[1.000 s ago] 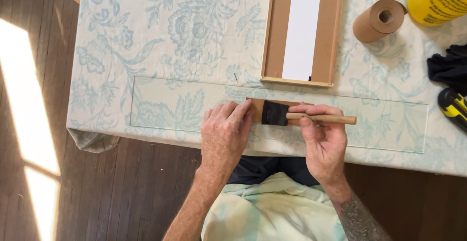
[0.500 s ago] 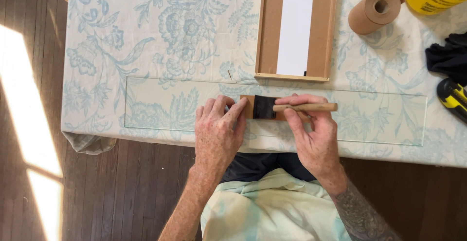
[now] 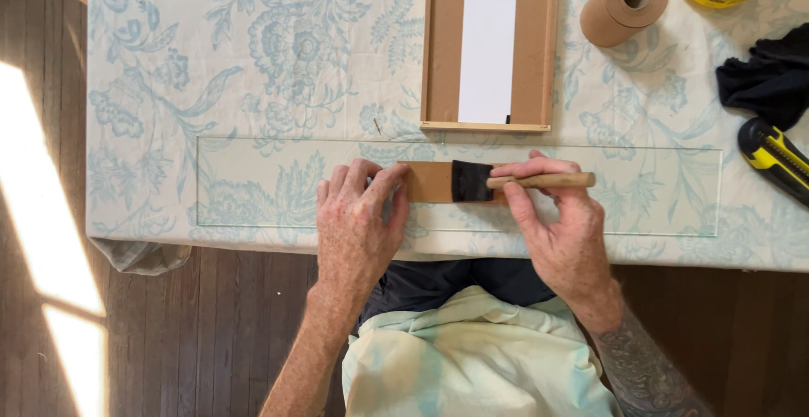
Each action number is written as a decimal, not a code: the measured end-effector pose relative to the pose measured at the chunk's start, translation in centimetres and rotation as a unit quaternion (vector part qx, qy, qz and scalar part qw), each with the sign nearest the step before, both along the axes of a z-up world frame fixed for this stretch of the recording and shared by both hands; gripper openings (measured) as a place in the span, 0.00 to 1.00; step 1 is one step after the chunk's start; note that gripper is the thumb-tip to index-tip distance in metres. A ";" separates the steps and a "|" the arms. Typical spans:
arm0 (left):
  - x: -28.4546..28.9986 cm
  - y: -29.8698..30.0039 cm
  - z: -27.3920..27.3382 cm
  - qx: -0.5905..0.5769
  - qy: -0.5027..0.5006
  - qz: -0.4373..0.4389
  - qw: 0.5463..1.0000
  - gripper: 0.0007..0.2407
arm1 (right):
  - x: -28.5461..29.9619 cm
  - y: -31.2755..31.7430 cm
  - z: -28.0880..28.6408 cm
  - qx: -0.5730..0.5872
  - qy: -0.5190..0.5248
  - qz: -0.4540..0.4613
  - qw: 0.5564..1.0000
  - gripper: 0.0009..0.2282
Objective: Sealing the back of a wooden picture frame by applying gummed paper tape, trimming it with a utility knife, and smoothing it with a foam brush.
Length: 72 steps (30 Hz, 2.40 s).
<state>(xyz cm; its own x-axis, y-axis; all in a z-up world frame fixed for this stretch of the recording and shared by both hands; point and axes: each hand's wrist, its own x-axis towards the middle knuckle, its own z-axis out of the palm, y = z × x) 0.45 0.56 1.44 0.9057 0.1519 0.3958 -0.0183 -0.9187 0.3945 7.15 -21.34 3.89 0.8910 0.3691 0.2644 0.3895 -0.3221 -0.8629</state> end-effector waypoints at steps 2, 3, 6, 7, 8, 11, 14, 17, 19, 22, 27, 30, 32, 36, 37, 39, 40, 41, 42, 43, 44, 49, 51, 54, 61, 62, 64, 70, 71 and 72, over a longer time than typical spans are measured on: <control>0.0 0.1 -0.2 0.001 0.004 -0.001 1.000 0.09 | 0.2 -0.8 0.2 -0.005 -0.011 -0.008 1.000 0.04; 0.1 0.2 -0.3 0.004 0.008 0.000 1.000 0.10 | 0.3 -1.3 0.4 -0.009 -0.022 -0.014 1.000 0.04; 0.0 0.3 -0.3 -0.001 0.018 0.000 1.000 0.10 | 0.5 -2.9 0.5 -0.015 -0.023 -0.020 0.999 0.04; 0.0 0.2 -0.3 -0.003 0.018 -0.001 1.000 0.10 | 0.6 -3.7 0.1 -0.016 -0.022 -0.021 0.999 0.04; 0.0 0.2 -0.2 -0.007 0.020 -0.003 1.000 0.10 | 0.7 -4.5 -0.4 -0.024 -0.028 -0.028 0.999 0.05; 0.0 0.3 0.3 -0.015 0.037 -0.009 0.999 0.09 | 0.6 -5.6 1.5 -0.064 -0.038 -0.044 0.996 0.05; 0.0 0.5 0.4 -0.020 0.055 -0.012 0.998 0.09 | -0.2 -4.3 3.8 -0.051 -0.053 -0.051 0.996 0.06; 0.0 0.8 0.6 -0.021 0.064 -0.013 0.998 0.08 | -0.4 -1.0 3.9 -0.014 -0.083 0.004 0.996 0.08; 0.0 0.7 0.7 -0.024 0.076 -0.013 0.997 0.08 | -0.4 1.2 3.5 -0.025 -0.095 0.061 0.993 0.10; -0.1 1.0 0.7 -0.039 0.070 -0.013 0.997 0.05 | -0.5 3.1 3.5 -0.006 -0.111 0.074 0.991 0.05; 0.1 1.2 0.5 -0.058 0.070 -0.015 0.996 0.05 | -1.0 -0.3 5.5 0.059 -0.138 -0.083 0.985 0.09; 0.2 1.4 0.4 -0.063 0.081 -0.018 0.995 0.06 | -1.2 -2.8 6.3 0.021 -0.209 -0.161 0.964 0.15; 0.0 1.3 0.5 -0.063 0.083 -0.020 0.994 0.06 | -2.0 -1.6 6.0 0.087 -0.156 -0.135 0.975 0.09; 0.0 1.4 0.2 -0.058 0.081 -0.014 0.995 0.06 | -5.1 3.4 4.7 0.238 0.045 0.008 0.970 0.06; 0.0 1.6 0.1 -0.057 0.083 -0.013 0.995 0.06 | -5.0 4.5 4.1 0.238 0.047 0.008 0.970 0.06; -0.1 1.9 -0.1 -0.049 0.123 -0.023 0.991 0.21 | -5.0 6.5 2.9 0.253 0.112 0.033 0.960 0.05; -0.1 2.0 -0.3 -0.048 0.122 -0.023 0.991 0.21 | -4.7 6.5 2.3 0.254 0.112 0.033 0.960 0.05; 0.0 2.1 -0.6 -0.050 0.116 -0.023 0.992 0.19 | -4.4 6.5 1.7 0.233 0.105 0.032 0.966 0.05; 0.1 2.2 -0.8 -0.053 0.109 -0.022 0.992 0.16 | -4.2 6.5 1.2 0.212 0.099 0.032 0.972 0.05; 0.1 2.1 -0.7 -0.054 0.109 -0.022 0.992 0.16 | -3.7 5.8 1.2 0.211 0.098 0.033 0.972 0.05; 0.1 2.0 -0.6 -0.044 0.092 -0.016 0.995 0.10 | -3.2 5.2 1.2 0.183 0.073 0.029 0.980 0.05; 0.0 1.8 -0.5 -0.031 0.072 -0.006 0.997 0.04 | -2.0 3.3 0.6 0.055 0.016 -0.006 0.998 0.05; 0.1 1.9 -0.5 -0.031 0.080 -0.007 0.996 0.05 | -1.7 3.3 0.4 -0.004 -0.060 0.009 0.998 0.03; 0.1 1.9 -0.4 -0.023 0.086 -0.011 0.996 0.05 | -1.3 3.8 0.3 -0.035 -0.083 0.044 0.995 0.03; 0.1 1.8 0.2 -0.025 0.090 -0.012 0.996 0.05 | -0.4 0.6 -0.1 -0.073 -0.121 0.054 0.989 0.12; 0.0 1.8 0.2 -0.023 0.091 -0.015 0.996 0.05 | -0.5 0.1 0.2 -0.084 -0.120 0.041 0.988 0.07; 0.0 1.8 0.1 -0.022 0.091 -0.021 0.995 0.06 | -0.4 -1.0 0.5 -0.096 -0.120 0.026 0.988 0.03; 0.0 1.8 0.3 -0.024 0.098 -0.028 0.995 0.06 | -0.1 -4.5 0.8 -0.117 -0.115 -0.020 0.986 0.03; -0.1 1.8 0.4 -0.027 0.102 -0.028 0.994 0.07 | 0.0 -4.9 0.9 -0.119 -0.114 -0.022 0.986 0.03; 0.0 1.8 0.4 -0.029 0.104 -0.026 0.994 0.07 | 0.2 -5.3 1.0 -0.119 -0.115 -0.023 0.986 0.02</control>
